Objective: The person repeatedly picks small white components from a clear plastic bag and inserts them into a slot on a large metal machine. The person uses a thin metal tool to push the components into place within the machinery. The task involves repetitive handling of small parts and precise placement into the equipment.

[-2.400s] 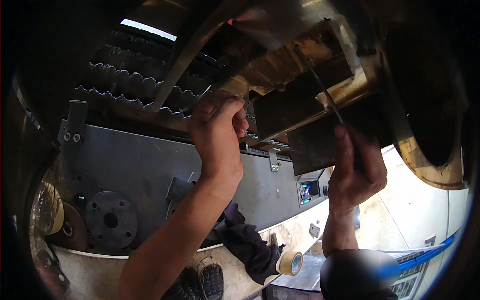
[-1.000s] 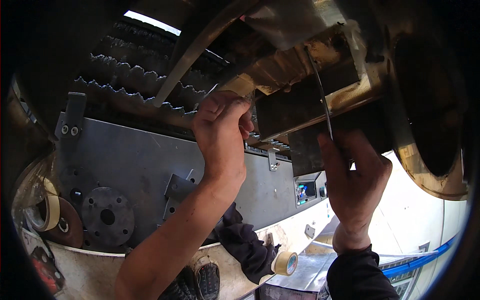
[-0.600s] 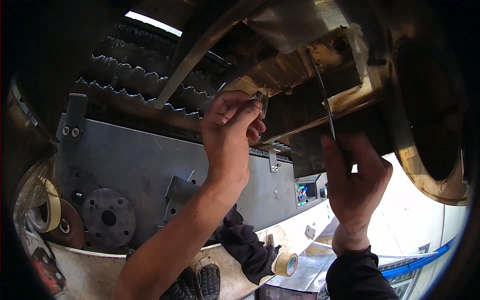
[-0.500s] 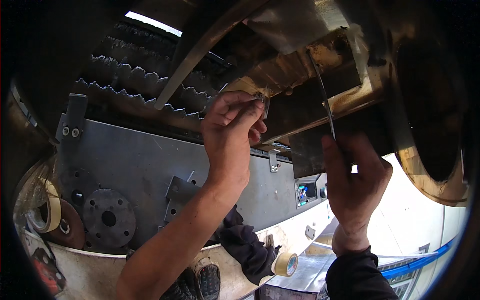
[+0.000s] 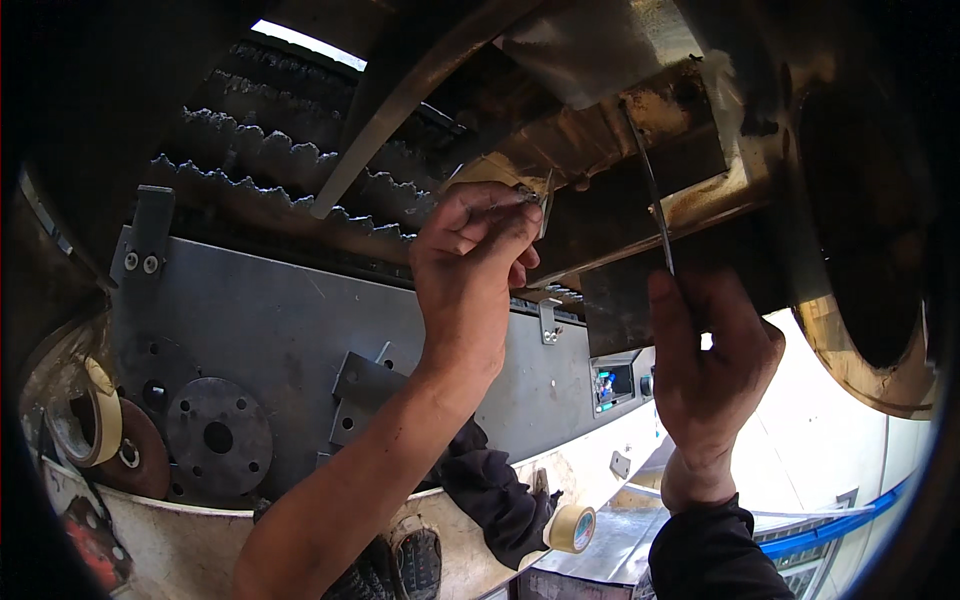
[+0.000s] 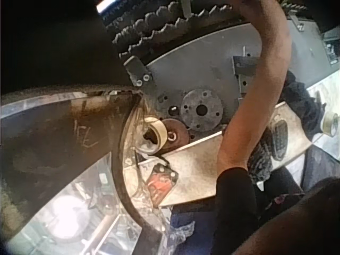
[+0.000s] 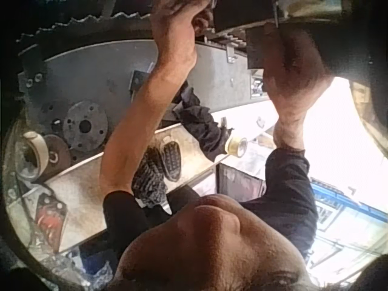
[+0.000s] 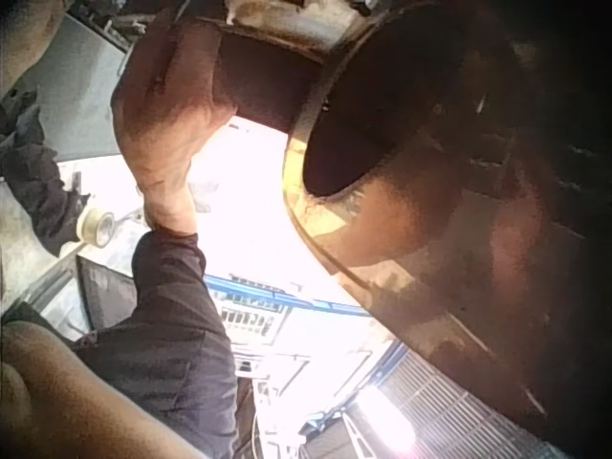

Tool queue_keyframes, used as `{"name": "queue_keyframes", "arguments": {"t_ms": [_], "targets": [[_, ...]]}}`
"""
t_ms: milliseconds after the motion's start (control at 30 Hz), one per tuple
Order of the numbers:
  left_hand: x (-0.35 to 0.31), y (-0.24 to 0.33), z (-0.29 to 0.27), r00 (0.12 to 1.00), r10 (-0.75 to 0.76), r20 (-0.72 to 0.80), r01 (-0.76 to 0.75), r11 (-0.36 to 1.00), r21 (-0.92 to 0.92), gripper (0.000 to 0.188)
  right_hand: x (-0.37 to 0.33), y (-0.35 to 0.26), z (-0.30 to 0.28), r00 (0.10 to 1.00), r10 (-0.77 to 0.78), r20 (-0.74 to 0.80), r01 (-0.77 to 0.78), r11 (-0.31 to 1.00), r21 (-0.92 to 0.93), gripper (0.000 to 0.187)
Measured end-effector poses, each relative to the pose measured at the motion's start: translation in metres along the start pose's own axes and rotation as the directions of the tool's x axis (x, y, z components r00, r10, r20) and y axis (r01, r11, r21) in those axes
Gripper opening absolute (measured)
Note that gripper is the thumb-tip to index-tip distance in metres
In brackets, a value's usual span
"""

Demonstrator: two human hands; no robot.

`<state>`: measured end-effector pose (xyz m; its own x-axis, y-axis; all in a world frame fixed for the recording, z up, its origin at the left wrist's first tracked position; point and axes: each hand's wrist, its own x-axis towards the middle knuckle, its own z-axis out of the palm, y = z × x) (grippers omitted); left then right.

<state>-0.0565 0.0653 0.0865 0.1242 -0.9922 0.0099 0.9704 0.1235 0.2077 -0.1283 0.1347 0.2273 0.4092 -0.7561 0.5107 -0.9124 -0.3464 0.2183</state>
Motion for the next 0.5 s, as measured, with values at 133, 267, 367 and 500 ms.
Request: {"name": "queue_keyframes", "arguments": {"t_ms": [133,267,367,500], "targets": [[-0.0003,0.0017,0.0013,1.0,0.005,-0.002,-0.005,1.0,0.0,0.011,0.0003,-0.0007,0.0001,1.0,0.004,-0.008,-0.004,1.0,0.008,0.013],[0.0002,0.0027,-0.0001,1.0,0.002,0.008,-0.002,1.0,0.001,0.011,-0.0003,-0.001,0.0022,0.999,0.026,-0.02,-0.025,0.999,0.046,0.013],[0.0007,0.0021,-0.0004,1.0,0.005,0.005,-0.005,1.0,-0.012,0.011,0.0009,-0.0017,0.0016,1.0,0.009,-0.018,-0.009,0.999,0.034,0.013],[0.0007,-0.0005,0.0,1.0,-0.003,-0.004,0.003,1.0,0.005,0.01,-0.0019,0.0019,0.0033,0.999,0.035,-0.027,-0.033,0.996,0.083,0.014]]}}
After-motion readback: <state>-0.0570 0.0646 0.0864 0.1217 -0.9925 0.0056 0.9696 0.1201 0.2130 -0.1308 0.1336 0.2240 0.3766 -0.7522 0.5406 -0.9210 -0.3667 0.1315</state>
